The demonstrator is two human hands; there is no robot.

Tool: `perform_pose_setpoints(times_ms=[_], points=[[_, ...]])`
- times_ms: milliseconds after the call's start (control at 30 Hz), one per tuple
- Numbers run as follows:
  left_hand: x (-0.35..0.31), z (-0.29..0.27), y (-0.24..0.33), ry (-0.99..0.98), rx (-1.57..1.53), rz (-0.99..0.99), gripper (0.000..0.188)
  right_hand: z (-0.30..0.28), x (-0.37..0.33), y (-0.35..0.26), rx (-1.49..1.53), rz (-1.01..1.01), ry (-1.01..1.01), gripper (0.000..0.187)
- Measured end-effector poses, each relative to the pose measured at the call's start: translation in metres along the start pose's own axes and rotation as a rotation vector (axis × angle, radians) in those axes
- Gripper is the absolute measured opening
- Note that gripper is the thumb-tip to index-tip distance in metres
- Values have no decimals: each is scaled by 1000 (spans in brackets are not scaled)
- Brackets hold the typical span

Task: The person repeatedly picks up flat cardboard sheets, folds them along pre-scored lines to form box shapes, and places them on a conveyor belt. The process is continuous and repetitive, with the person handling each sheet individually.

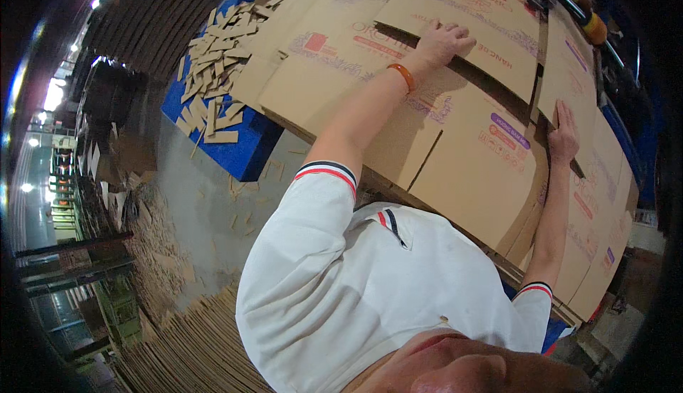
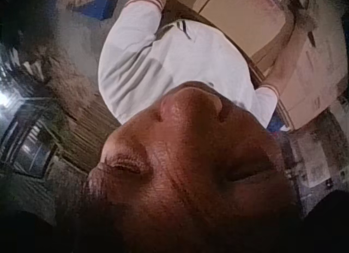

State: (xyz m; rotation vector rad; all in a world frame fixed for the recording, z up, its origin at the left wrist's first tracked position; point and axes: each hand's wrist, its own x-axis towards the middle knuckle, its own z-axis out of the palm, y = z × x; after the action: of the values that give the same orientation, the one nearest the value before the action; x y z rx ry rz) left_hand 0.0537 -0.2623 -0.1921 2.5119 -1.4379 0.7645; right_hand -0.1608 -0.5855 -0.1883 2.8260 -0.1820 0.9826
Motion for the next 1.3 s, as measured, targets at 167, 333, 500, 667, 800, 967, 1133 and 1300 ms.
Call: perform_pose_setpoints(times_ms=[167,333,500,667,800,967,1133,1300], points=[[-14,17,-11,115,-84,16,53,-3,-31,0,-193,328,-240,67],[9,33,-12,141,-154,-6,44,26,-28,30,-178,284,-300,69],[49,42,-21,174,-7,-174,40,87,36,68,-354,430,-204,74],[-23,-17,-117,190,-481,-657,40,111,20,116,-212,403,251,83],[-201,-72,-226,-389,452,-785,57,110,33,93,-161,287,195,76],[-205,-107,-211,-297,-33,-1016,57,100,27,90,-217,366,-1,68],[-201,-102,-205,-318,20,-1069,56,94,25,83,-158,377,-36,58],[-197,-97,-200,-292,3,-1130,66,86,24,85,-30,383,-69,54]])
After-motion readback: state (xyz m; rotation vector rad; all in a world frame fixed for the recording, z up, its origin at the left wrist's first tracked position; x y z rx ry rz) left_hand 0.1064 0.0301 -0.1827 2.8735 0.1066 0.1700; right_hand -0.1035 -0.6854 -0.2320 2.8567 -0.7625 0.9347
